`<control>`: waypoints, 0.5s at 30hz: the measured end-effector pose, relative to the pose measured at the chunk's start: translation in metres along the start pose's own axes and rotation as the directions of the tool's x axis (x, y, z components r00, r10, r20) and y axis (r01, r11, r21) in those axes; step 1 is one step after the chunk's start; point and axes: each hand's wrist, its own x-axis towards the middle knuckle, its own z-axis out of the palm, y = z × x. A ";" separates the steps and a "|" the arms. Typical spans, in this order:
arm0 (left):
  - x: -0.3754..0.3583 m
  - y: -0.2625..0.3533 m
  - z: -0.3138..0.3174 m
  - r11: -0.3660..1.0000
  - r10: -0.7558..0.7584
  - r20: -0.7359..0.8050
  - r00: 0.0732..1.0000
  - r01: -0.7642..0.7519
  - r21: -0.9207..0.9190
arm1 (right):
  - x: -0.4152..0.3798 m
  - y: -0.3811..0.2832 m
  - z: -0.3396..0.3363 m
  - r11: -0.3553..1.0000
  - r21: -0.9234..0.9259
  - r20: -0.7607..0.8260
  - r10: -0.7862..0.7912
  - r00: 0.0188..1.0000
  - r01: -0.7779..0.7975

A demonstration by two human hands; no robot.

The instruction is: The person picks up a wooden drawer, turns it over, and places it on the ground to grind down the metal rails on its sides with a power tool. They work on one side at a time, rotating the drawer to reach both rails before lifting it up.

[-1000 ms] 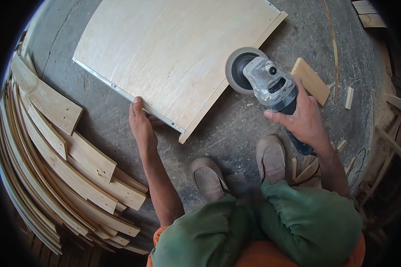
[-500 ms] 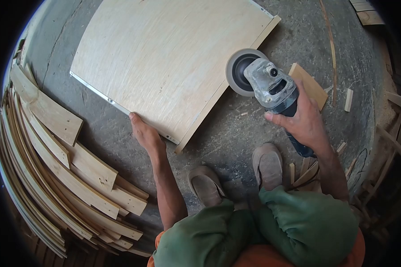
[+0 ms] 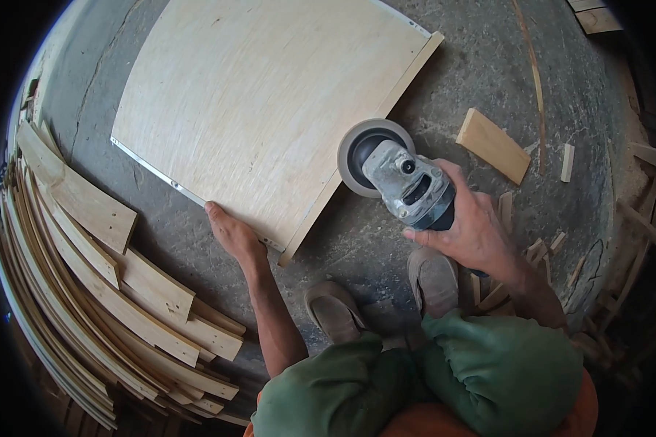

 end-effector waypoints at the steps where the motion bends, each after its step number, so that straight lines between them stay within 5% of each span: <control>1: -0.001 0.002 0.001 1.000 0.005 0.009 1.000 -0.005 -0.004 | -0.004 -0.001 0.008 0.997 -0.034 0.000 -0.065 0.998 0.065; 6: -0.003 0.006 0.002 0.999 -0.034 0.015 0.999 0.034 -0.040 | -0.009 -0.007 0.017 0.996 -0.017 0.089 -0.090 0.992 0.092; 15: 0.002 0.001 -0.002 0.998 -0.033 0.030 0.999 0.035 -0.043 | 0.027 0.017 -0.040 0.999 0.034 -0.189 0.034 0.981 -0.028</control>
